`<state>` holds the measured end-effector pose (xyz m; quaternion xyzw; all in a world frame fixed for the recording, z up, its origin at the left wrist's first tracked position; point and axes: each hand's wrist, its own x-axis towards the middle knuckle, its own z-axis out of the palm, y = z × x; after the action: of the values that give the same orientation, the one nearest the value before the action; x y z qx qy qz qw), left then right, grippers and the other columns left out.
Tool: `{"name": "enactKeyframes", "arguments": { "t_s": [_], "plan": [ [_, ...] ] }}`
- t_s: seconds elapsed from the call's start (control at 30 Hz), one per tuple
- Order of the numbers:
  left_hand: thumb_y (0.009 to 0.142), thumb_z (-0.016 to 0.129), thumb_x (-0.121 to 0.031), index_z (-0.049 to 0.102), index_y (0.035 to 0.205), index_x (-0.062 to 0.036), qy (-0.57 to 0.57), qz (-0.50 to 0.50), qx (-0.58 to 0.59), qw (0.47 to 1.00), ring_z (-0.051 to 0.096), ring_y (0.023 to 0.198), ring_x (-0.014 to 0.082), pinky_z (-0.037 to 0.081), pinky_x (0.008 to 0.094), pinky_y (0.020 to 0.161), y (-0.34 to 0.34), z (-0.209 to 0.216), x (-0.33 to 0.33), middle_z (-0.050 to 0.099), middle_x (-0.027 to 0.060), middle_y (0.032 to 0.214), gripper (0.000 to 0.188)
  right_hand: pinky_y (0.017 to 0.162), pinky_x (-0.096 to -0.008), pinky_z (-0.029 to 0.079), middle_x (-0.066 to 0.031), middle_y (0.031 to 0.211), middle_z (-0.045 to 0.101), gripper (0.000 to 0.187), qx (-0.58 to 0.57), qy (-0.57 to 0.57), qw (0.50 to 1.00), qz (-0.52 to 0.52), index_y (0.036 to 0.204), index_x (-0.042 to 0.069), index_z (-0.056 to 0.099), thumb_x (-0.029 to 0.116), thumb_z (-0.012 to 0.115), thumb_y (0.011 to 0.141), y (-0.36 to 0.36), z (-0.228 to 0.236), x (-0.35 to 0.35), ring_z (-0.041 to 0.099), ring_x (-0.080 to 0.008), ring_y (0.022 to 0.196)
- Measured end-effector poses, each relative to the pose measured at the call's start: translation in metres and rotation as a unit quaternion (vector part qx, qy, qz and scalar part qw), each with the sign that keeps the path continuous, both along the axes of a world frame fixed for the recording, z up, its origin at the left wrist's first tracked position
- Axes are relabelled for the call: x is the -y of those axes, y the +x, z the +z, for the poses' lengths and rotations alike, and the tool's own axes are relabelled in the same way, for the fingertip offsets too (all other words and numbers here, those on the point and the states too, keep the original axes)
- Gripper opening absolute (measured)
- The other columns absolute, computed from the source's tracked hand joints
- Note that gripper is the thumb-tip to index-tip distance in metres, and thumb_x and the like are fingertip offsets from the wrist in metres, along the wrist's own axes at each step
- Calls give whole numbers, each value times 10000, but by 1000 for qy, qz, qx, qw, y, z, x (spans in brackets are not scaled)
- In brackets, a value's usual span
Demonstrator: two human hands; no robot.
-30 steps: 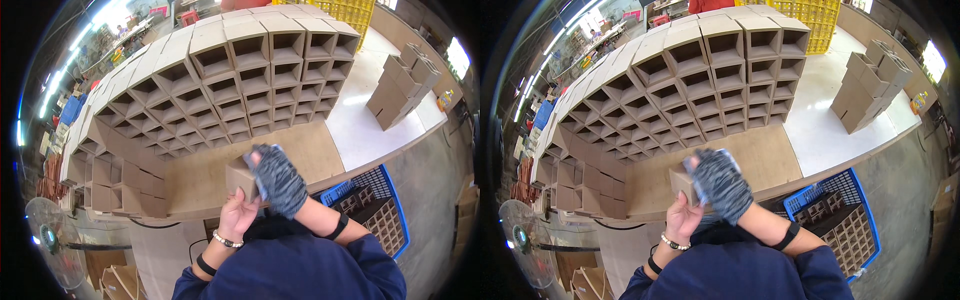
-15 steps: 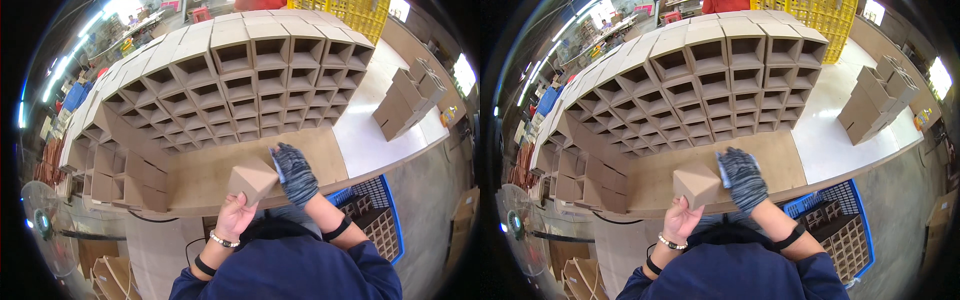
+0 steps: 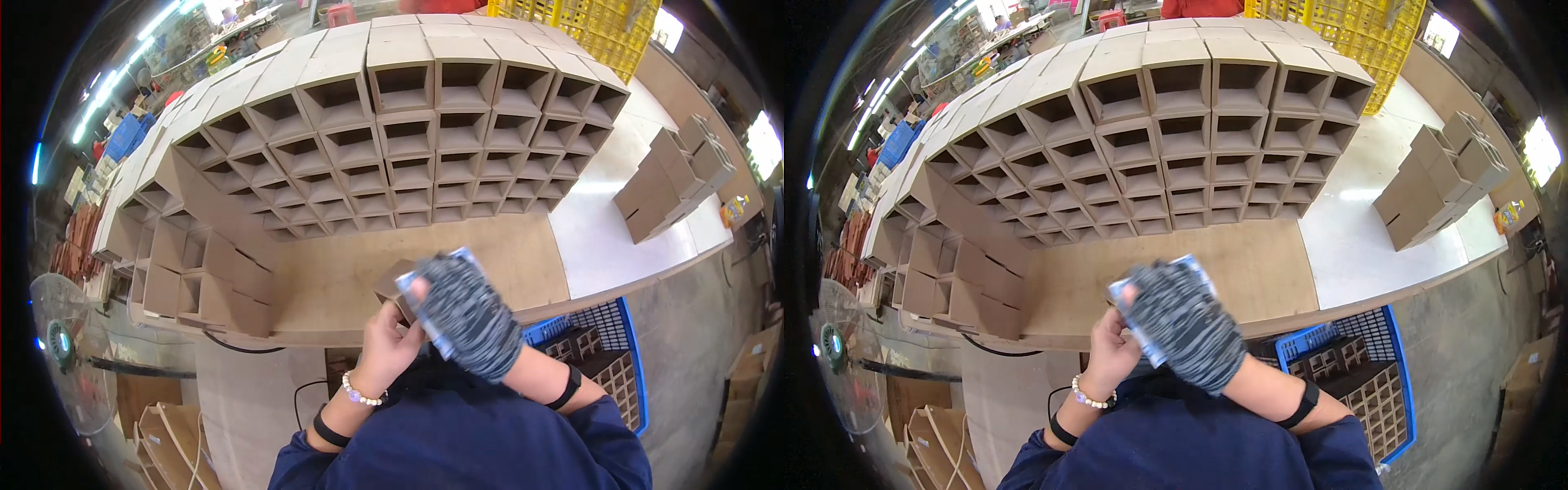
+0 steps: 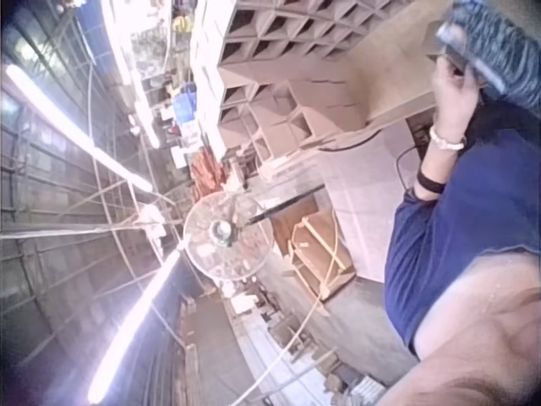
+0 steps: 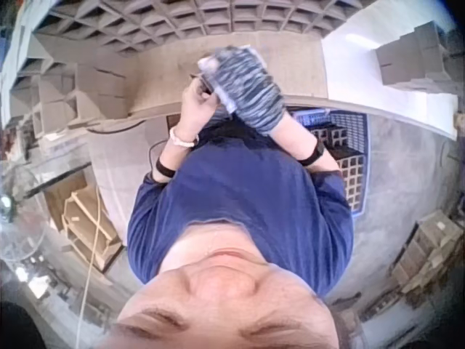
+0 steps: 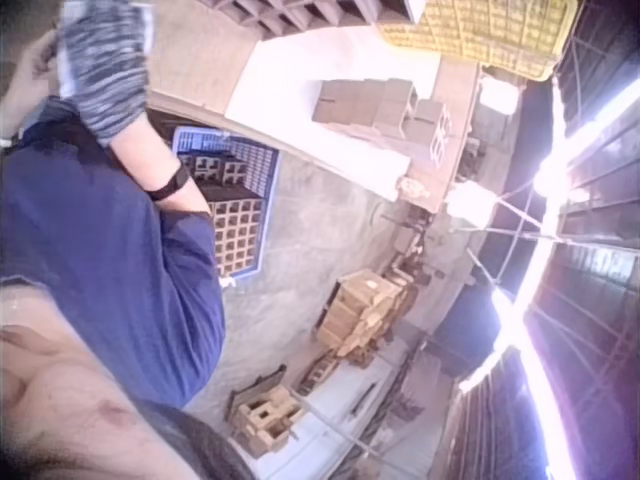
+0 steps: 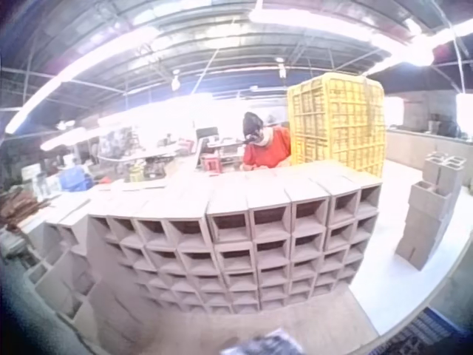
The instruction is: Sanding the edges of small wooden boxes and placing them into a grid storage unit.
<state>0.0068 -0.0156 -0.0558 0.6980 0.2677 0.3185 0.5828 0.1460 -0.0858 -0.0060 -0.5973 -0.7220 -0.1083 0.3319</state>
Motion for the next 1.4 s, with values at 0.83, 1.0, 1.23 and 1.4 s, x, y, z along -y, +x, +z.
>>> {"name": "enactKeyframes", "arguments": {
  "t_s": [0.83, 1.0, 1.23, 1.4],
  "plan": [
    [815, 596, -28, 547, 997, 50, -106, -54, 23, 993, 603, 784, 87, 474, 234, 683, 0, -11, -1, 665, 87, 856, 204, 979, -405, 371, -89, 1157, 569, 378, 75, -154, 985, 14, 1123, 91, 565, 202, 501, 767, 10, -15, -16, 540, -283, 1055],
    [824, 575, -11, 532, 1028, 47, -37, -54, -70, 995, 610, 766, 100, 478, 240, 691, -5, -10, -1, 662, 82, 848, 217, 958, -405, 386, -97, 1137, 580, 349, 101, -83, 991, -21, 1083, 87, 573, 193, 518, 755, 20, -31, -17, 552, -277, 1036],
    [846, 565, -3, 529, 1087, 12, -205, -69, 75, 974, 562, 959, 98, 433, 261, 847, -12, -29, -5, 616, 52, 1040, 244, 987, -420, 349, -109, 1223, 532, 335, 122, -186, 963, -155, 1111, 111, 566, 200, 504, 794, 61, -84, -17, 505, -278, 1121],
    [879, 560, -106, 544, 1105, -32, -336, -46, 203, 918, 561, 985, 132, 427, 293, 883, -18, -55, -22, 601, 53, 1076, 238, 993, -436, 336, -116, 1256, 504, 399, 59, -140, 978, -141, 1206, 127, 520, 136, 473, 810, 62, -69, 2, 487, -286, 1139]
  ]
}}
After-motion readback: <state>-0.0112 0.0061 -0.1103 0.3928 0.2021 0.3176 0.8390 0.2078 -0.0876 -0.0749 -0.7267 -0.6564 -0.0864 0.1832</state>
